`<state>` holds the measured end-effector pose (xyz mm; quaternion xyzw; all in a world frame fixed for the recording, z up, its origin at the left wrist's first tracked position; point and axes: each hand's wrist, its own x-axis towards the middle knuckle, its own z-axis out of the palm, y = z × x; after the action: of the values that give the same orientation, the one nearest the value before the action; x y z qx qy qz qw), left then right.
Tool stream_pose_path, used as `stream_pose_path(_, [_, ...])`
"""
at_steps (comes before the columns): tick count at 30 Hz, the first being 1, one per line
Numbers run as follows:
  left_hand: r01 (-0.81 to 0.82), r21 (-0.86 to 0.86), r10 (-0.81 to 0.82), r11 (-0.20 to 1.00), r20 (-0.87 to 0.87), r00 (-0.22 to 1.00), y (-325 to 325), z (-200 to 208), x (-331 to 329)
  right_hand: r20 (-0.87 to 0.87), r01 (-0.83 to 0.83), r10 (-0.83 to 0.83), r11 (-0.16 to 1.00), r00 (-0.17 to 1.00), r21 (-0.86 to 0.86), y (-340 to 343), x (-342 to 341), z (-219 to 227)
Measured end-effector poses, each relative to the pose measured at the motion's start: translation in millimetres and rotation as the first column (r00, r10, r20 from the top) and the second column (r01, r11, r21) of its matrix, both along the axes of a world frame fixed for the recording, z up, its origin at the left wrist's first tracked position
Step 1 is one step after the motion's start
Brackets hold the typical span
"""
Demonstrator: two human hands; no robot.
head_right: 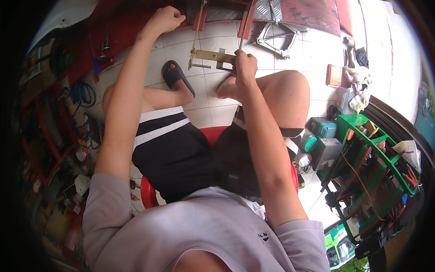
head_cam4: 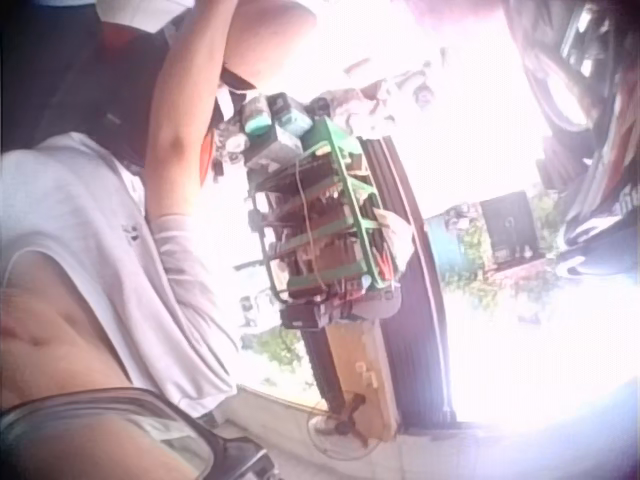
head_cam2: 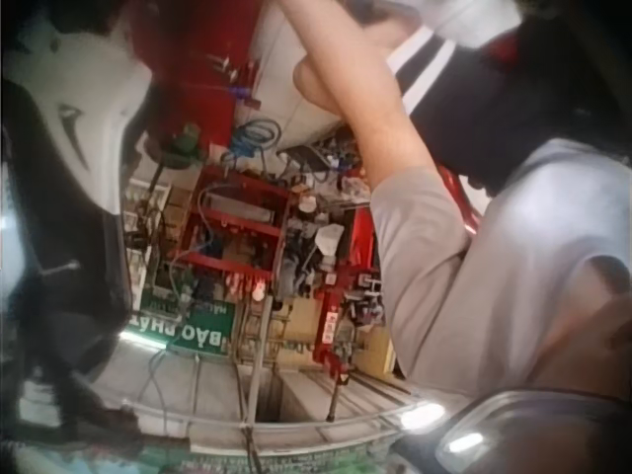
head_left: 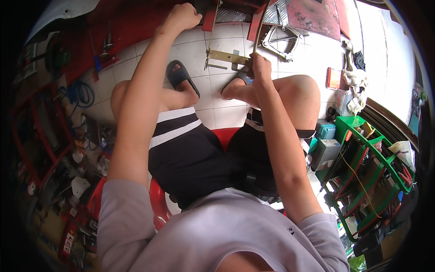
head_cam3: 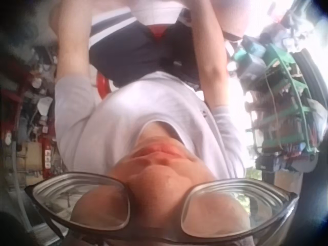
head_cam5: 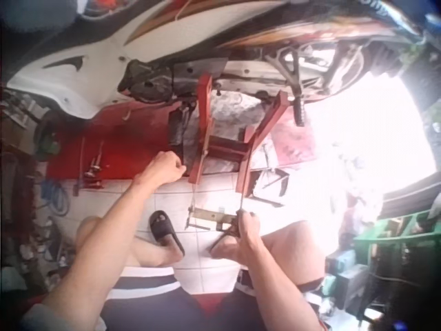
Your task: The person sits on a stool in a workshop and assembles a metal frame. They use a screwdriver to tighten screws on the frame, then insert a metal rod into the assembly and secure it with additional screws.
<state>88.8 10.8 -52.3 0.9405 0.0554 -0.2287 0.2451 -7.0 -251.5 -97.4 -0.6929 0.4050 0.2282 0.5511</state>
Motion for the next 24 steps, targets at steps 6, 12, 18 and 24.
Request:
stream_pose_path(6, [-0.035,-0.132,0.03,0.991,-0.042,0.999,-26,13,-7,0.07,-0.281,0.272,0.946,0.96,0.165,-18,-4,71])
stream_pose_path(12, [-0.67,-0.623,0.396,0.402,-0.541,0.741,-40,47,-35,0.149,-0.243,0.208,0.927,0.967,0.287,-24,7,172])
stream_pose_path(18, [-0.638,-0.736,0.058,-0.228,-0.664,0.745,-76,86,-78,0.386,-0.423,0.298,0.856,0.873,0.296,-26,38,219])
stream_pose_path(24, [-0.606,-0.624,0.155,-0.493,-0.749,0.645,-88,85,-80,0.283,-0.65,0.612,0.757,0.738,0.059,-28,52,220])
